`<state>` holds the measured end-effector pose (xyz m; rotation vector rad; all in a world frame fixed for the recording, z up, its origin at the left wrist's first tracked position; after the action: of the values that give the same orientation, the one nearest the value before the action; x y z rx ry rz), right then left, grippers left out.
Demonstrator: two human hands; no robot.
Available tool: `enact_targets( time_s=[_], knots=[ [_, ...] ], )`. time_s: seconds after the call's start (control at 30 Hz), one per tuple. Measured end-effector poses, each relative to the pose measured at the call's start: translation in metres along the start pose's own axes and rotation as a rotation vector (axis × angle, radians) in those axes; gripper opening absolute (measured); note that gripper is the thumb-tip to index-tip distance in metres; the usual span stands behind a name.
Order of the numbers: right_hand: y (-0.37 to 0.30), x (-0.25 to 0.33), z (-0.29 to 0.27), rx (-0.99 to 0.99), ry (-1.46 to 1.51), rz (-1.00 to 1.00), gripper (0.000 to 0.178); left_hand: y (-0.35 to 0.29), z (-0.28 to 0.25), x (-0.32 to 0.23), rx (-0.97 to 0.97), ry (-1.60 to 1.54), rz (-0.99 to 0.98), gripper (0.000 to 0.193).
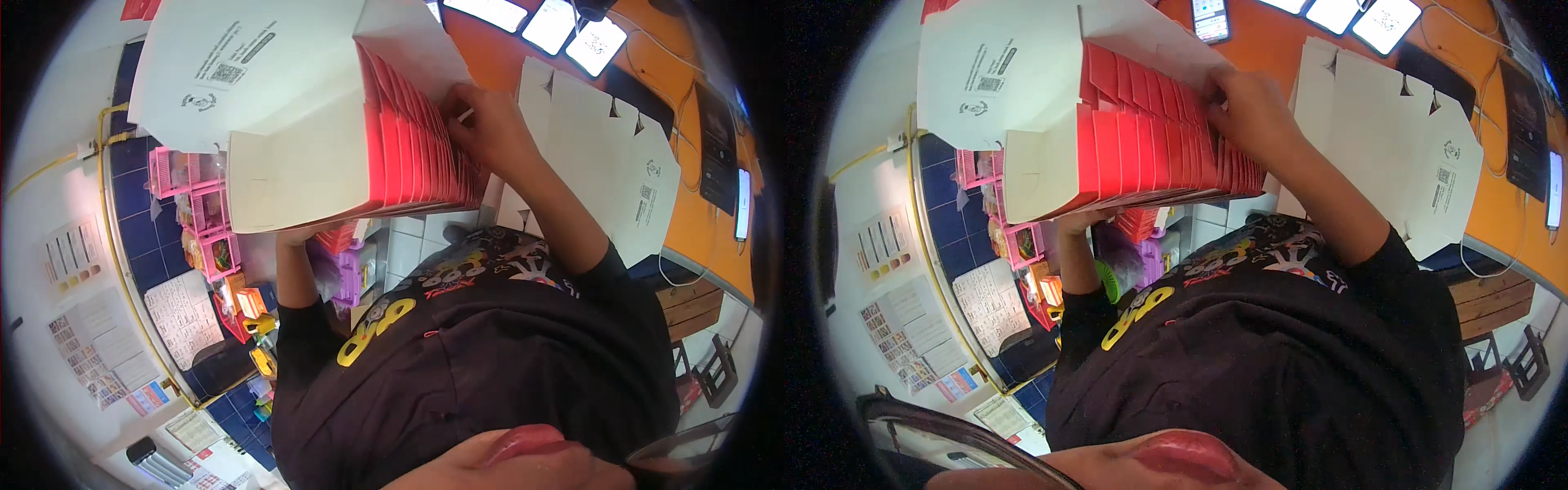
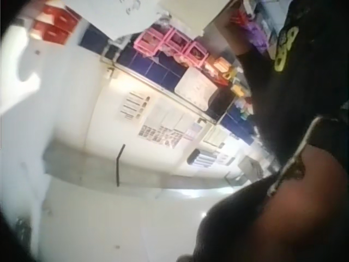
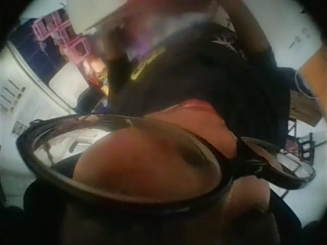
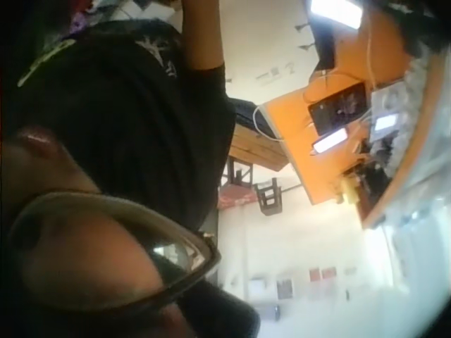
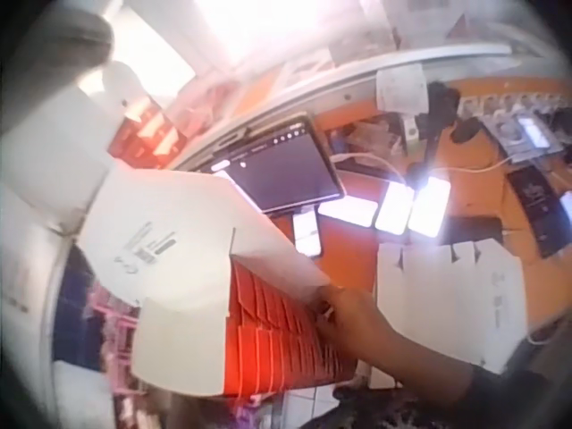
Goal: The person folds multiple cardboard boxes by hand and stacks them together. They then pick up a prepared food container and apply a sticker to the side of the box using a handheld dispenser.
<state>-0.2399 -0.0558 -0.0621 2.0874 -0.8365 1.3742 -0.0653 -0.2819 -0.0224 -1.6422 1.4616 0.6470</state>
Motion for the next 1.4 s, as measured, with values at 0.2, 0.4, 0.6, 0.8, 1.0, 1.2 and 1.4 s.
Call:
enact_targets(
  time_s=[0.2,0.4,0.6,0.8,1.0,1.2,1.4],
  knots=[
    [-0.009,0.003,0.005,0.035,-0.045,-0.006,0.025,-0.009,0.005,0.008,-0.003,-0.017,0.001,0.056],
    [-0.034,0.031,0.007,0.399,0.203,-0.241,0.085,-0.025,0.026,0.025,-0.031,-0.052,-0.003,0.055],
    [-0.046,0.052,0.010,0.266,-0.088,-0.188,0.114,-0.032,0.034,0.059,-0.048,-0.053,-0.065,0.054],
    [-0.041,0.045,0.013,0.287,-0.175,-0.209,0.107,-0.022,0.037,0.014,-0.090,0.065,0.000,0.055],
    [-0.044,0.042,0.016,0.274,0.057,-0.190,0.106,-0.023,0.042,0.025,-0.128,-0.079,-0.016,0.053],
    [-0.050,0.043,0.020,0.284,0.082,-0.208,0.106,-0.030,0.049,0.037,-0.114,-0.048,-0.052,0.054],
    [-0.056,0.047,0.032,0.385,0.017,-0.161,0.104,-0.041,0.058,0.036,-0.169,-0.175,-0.065,0.050]
  ],
)
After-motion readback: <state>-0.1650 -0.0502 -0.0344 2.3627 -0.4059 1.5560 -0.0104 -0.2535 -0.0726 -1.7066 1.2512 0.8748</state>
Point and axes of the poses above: each hand's wrist, its own y-axis towards the middle knuckle, its own z-axis out of the palm, x = y × z, the point moved 8 cm from there along y, towards the middle knuckle, and after that the axes turned 9 degrees about x, right-handed, at the moved point
